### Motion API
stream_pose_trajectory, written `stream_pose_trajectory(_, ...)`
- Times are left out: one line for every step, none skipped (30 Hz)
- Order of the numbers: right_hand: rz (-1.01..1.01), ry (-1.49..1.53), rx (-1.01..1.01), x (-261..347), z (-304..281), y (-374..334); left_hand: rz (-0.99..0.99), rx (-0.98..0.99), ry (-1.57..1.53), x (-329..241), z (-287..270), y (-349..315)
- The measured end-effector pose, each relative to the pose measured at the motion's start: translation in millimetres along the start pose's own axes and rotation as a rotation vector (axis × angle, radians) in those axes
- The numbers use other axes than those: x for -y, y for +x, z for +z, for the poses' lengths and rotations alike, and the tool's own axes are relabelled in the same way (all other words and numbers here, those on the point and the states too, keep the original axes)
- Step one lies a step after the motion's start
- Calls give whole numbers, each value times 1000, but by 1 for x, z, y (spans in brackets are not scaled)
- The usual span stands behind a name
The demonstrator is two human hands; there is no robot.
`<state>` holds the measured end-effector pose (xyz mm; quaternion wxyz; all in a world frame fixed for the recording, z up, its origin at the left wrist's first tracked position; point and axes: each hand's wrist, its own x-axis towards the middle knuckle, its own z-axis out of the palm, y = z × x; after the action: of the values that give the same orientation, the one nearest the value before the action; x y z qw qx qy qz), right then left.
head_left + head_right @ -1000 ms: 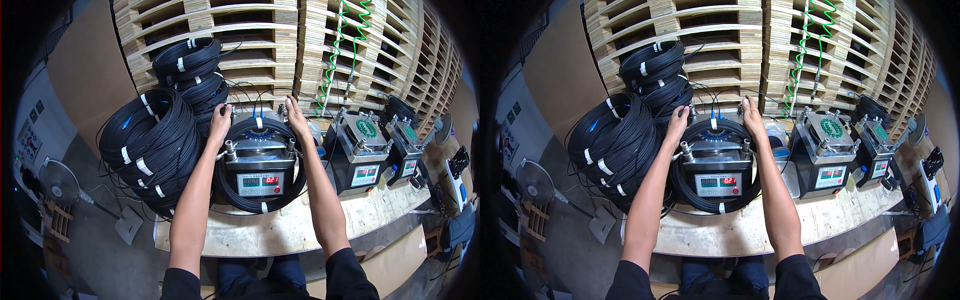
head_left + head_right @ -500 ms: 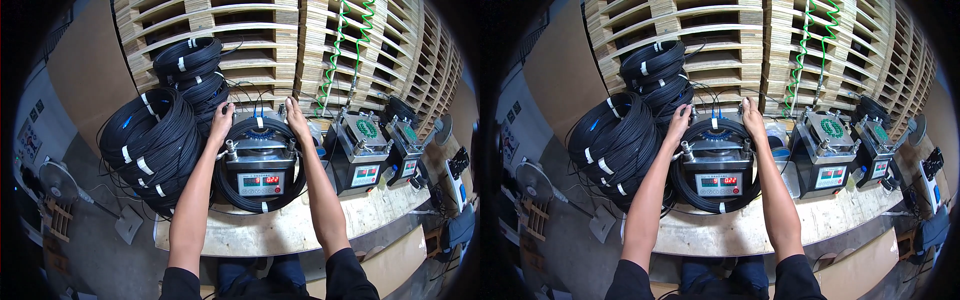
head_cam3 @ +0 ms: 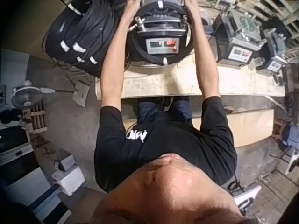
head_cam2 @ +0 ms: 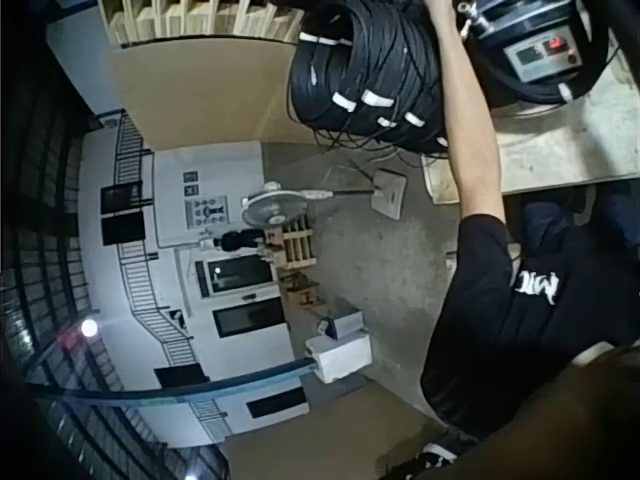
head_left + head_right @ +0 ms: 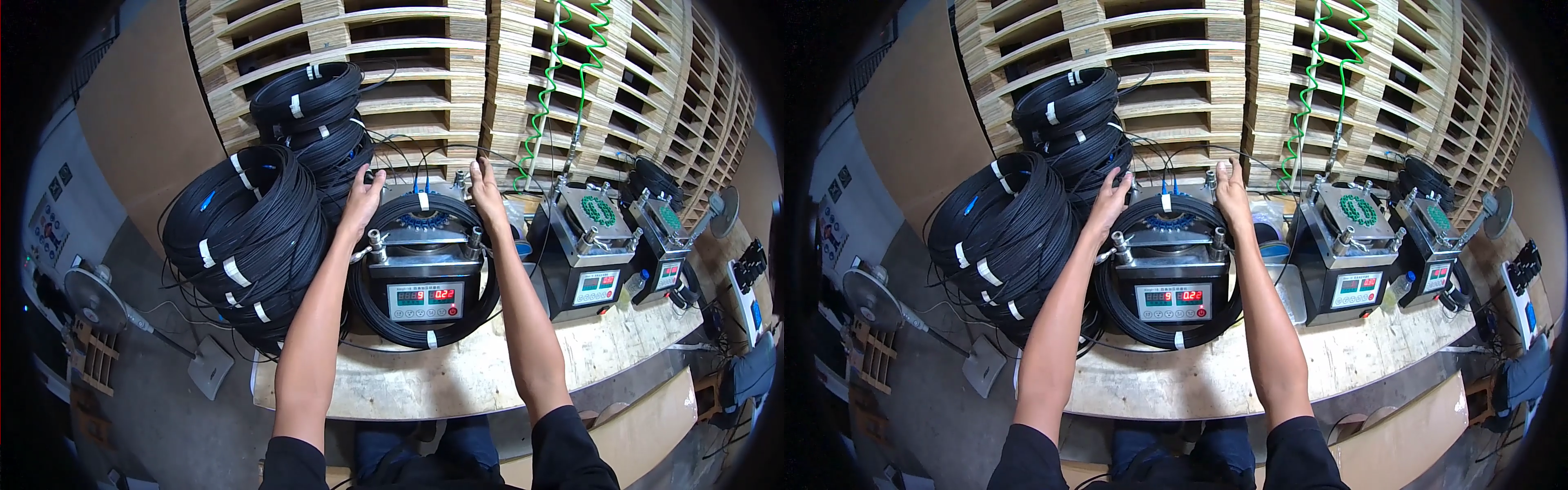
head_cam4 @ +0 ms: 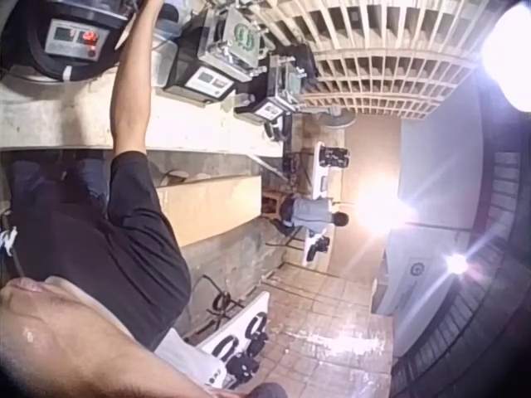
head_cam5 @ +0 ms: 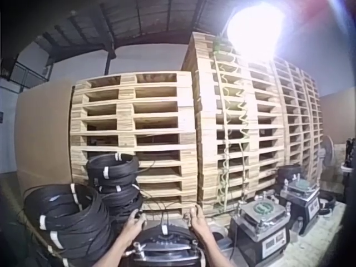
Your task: The recorder uses a specialized industrial machine to polish the connectors of fiber optic or electrical cable coils.
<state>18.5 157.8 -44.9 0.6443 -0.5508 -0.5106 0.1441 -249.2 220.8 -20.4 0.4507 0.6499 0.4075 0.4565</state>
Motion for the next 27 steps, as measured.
stream_pose_trajectory(-13, -70, -25, 4, 0, -3, -1, 2, 0, -2, 2, -1)
stream_pose_trajectory(-27, -138, -48, 10, 0, -6, -9, 2, -2, -3, 2, -2)
stream_pose_trajectory(-26, -137, -48, 16, 0, -7, -17, 1, -4, -4, 1, -3)
stream_pose_trajectory(17, -161, -12, 21, 0, -9, -18, 1, -3, -5, 1, -4)
stream_pose_trajectory(58, -185, 23, 25, 0, -9, -10, -15, 31, -4, 0, -4)
stream_pose_trajectory(58, -184, 24, 28, 0, -10, -2, -31, 66, -4, -1, -4)
stream_pose_trajectory(67, -160, 46, 31, 1, -11, -3, -33, 67, 0, -3, 0)
stream_pose_trajectory(74, -136, 70, 30, 2, -10, -2, -87, 93, 4, -4, 4)
stream_pose_trajectory(72, -132, 73, 29, 4, -9, -1, -144, 120, 7, -7, 6)
stream_pose_trajectory(34, -89, 73, 28, 6, -7, -1, -150, 123, 12, -10, 8)
stream_pose_trajectory(3, -63, 61, 18, 0, -3, -10, -193, 112, 7, 1, 3)
stream_pose_trajectory(5, -70, 55, 11, -5, 0, -16, -240, 103, 1, 7, -1)
stream_pose_trajectory(33, -34, 35, 4, -9, 3, -16, -231, 98, -5, 11, -4)
stream_pose_trajectory(60, 14, 26, 6, -6, 3, -35, -206, 49, -7, 7, -7)
stream_pose_trajectory(60, 17, 28, 6, -4, 2, -53, -180, 0, -9, 5, -9)
stream_pose_trajectory(76, 28, 8, 7, -4, 0, -54, -182, 1, -9, 4, -9)
stream_pose_trajectory(90, 40, -11, 8, -3, -1, -14, -145, -36, -9, 2, -9)
stream_pose_trajectory(89, 42, -9, 9, -1, -1, 27, -107, -73, -8, 0, -8)
stream_pose_trajectory(41, 2, -25, 10, -1, -1, 28, -109, -72, -8, -1, -8)
stream_pose_trajectory(-7, -42, -43, 12, -2, -2, 29, -78, -52, -9, -1, -8)
stream_pose_trajectory(-7, -43, -45, 13, -2, -2, 31, -48, -33, -11, 0, -7)
stream_pose_trajectory(16, -100, -67, 14, -3, -4, 32, -45, -34, -12, 2, -8)
stream_pose_trajectory(40, -155, -86, 19, -1, -7, -3, -49, -31, -17, 3, -13)
stream_pose_trajectory(41, -156, -86, 25, -1, -10, -39, -52, -28, -21, 4, -16)
stream_pose_trajectory(81, -256, -56, 30, -2, -13, -40, -51, -28, -18, 5, -15)
stream_pose_trajectory(115, -351, -23, 42, 0, -15, -39, -79, 0, -16, 1, -13)
stream_pose_trajectory(114, -348, -19, 51, 1, -16, -42, -104, 27, -11, -2, -10)
